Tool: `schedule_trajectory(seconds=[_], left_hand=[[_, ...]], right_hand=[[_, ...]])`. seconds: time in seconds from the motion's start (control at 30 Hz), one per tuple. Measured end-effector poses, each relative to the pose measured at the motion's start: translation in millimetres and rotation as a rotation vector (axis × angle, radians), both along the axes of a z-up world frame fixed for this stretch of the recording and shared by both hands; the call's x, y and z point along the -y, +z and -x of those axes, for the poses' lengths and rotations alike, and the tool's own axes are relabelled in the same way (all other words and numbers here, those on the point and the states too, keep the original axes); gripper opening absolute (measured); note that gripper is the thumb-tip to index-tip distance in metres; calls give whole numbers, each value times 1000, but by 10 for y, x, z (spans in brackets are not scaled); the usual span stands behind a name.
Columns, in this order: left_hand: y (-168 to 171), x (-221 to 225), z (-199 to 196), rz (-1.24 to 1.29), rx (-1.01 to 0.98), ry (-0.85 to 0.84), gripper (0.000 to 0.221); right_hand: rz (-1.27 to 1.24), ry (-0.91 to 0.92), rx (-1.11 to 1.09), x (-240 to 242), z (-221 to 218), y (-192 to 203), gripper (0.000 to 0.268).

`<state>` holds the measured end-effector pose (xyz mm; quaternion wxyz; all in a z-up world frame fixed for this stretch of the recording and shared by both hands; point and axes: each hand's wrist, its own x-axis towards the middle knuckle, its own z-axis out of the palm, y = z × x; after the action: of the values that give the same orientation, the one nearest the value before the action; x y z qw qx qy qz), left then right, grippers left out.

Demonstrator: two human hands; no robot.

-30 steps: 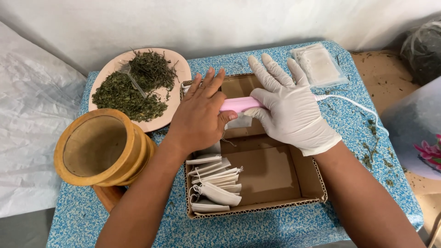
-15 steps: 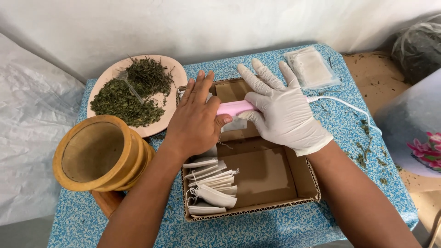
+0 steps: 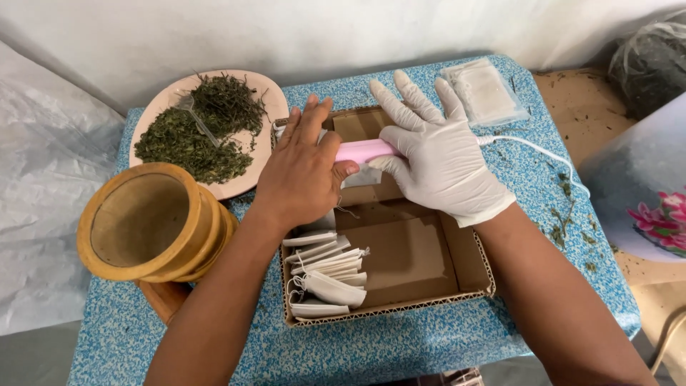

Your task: The person is sealing individual tea bags using a handheld heat sealer and then organizing them into a cardboard box.

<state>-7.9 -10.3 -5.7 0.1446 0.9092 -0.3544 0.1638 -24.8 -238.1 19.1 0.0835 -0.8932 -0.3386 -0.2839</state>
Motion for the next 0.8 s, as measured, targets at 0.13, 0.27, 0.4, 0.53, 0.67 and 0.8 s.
schedule_trajectory(seconds=[0.13, 0.27, 0.4, 0.53, 0.67, 0.8], left_hand=[[-30, -1, -9, 0, 40, 22, 44], [-19, -9, 1, 2, 26, 25, 42], [-30, -13, -11, 5, 15, 17, 43], [-34, -18, -17, 12, 13, 11, 43], [-26, -19, -47, 24, -16, -6, 42], [-33, -30, -40, 40, -30, -17, 38]], right_hand=[[7, -15, 12, -1, -4, -3, 25], [11, -16, -13, -9, 8, 12, 24], [23, -17, -14, -5, 5, 9, 22], [20, -12, 1, 6, -17, -29, 25], [2, -13, -6, 22, -54, -70, 22], [-45, 41, -20, 44, -114, -110, 24]])
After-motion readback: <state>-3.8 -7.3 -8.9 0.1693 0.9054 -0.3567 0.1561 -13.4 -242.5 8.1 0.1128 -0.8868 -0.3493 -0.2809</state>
